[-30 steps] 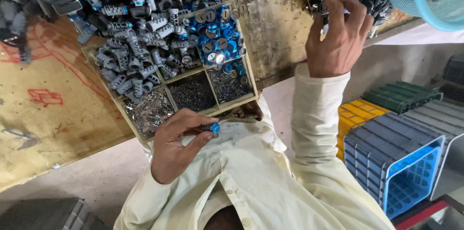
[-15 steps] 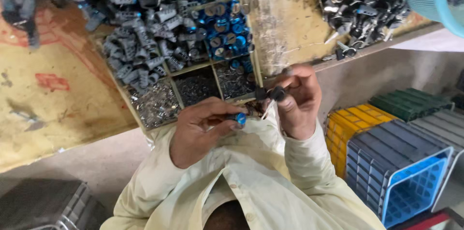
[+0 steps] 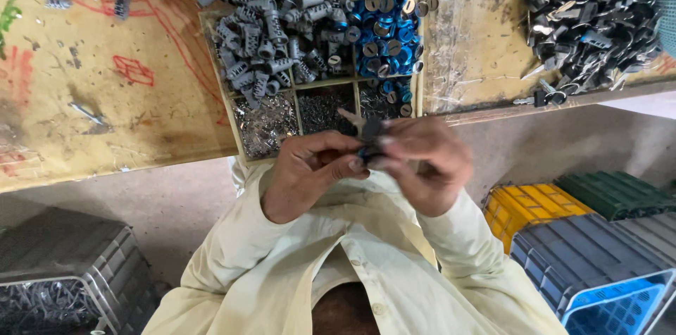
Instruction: The person assembles small lock components by hand, inserting pins and attaching blue plastic caps to metal lock bodies. They repeatedly pick up parts from a compartmentalized tray and place assembled units into a pile on the table.
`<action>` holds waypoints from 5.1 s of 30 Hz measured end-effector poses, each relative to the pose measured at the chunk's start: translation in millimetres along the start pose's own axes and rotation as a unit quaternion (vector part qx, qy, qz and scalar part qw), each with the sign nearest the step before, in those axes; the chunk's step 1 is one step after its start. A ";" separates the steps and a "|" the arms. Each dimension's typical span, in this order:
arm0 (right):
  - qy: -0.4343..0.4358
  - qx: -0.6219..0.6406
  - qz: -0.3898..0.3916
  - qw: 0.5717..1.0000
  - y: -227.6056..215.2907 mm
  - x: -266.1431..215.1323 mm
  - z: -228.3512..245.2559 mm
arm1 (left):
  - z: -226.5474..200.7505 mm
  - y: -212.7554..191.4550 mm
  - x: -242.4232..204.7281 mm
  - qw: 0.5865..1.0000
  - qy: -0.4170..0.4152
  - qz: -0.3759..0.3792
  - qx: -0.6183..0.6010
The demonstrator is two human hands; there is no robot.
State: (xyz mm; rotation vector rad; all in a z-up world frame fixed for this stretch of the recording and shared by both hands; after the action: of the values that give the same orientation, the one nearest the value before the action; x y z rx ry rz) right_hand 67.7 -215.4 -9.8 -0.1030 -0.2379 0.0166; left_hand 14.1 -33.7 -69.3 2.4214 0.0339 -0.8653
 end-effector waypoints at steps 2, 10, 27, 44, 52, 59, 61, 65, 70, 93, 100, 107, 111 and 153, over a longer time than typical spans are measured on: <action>-0.034 0.009 0.026 0.999 10.1 -0.8 5.2 | 7.6 4.0 -1.2 0.993 -0.059 0.014 -0.098; 0.136 0.172 0.102 0.970 6.6 1.3 9.1 | -38.1 20.6 -16.6 0.966 0.145 0.029 0.212; -0.197 -0.398 0.198 0.874 57.9 45.4 33.0 | -91.8 -20.3 -44.1 0.643 0.318 -0.248 0.651; -0.150 -0.351 0.207 0.901 67.9 31.8 32.5 | -93.9 -20.2 -50.9 0.808 0.374 -0.210 0.404; -0.012 -0.260 0.164 0.951 49.5 7.8 -3.3 | -90.7 -9.3 -40.7 0.824 0.378 -0.172 0.386; 0.283 0.101 0.051 0.952 30.9 -6.8 -33.2 | -67.4 -8.6 -25.5 0.929 0.224 -0.126 0.265; 0.298 0.145 0.031 0.943 23.7 -11.5 -38.1 | -56.9 -8.1 -19.8 0.957 0.172 -0.113 0.206; 0.356 0.184 -0.005 0.916 11.7 -20.3 -42.7 | -43.4 -4.5 -11.9 0.979 0.154 -0.082 0.107; 0.338 0.137 0.005 0.931 17.8 -11.9 -34.9 | -41.5 -3.4 -10.2 0.979 0.135 -0.092 0.124; 0.363 0.145 0.044 0.920 18.6 -7.8 -34.0 | -43.7 -6.7 -8.1 0.976 0.116 -0.119 0.143; 0.129 -0.134 0.113 0.976 28.2 12.4 3.2 | -76.3 -3.0 -18.2 0.907 0.178 -0.161 0.346; 0.101 -0.181 0.095 0.974 32.9 17.1 16.3 | -80.9 6.3 -30.1 0.893 0.251 -0.157 0.340; 0.113 -0.227 0.033 0.967 32.0 23.4 11.0 | -54.4 -6.6 -20.1 0.946 0.115 -0.137 0.270; -0.127 -0.205 0.061 0.969 22.6 0.0 13.5 | -2.7 15.8 -1.9 0.972 -0.117 -0.013 -0.206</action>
State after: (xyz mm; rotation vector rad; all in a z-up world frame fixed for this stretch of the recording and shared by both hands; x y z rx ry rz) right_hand 64.5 -191.6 0.9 -0.5300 -0.4895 0.1039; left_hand 17.4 -45.2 -58.5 1.9290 0.1428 -1.0363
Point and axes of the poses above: each hand's wrist, its own x-axis towards the middle knuckle, its own y-axis out of the palm, z = x × y, the point moved 4 cm from there along x, towards the middle knuckle, and after that the axes turned 14 degrees about -z, right-handed, at the moved point
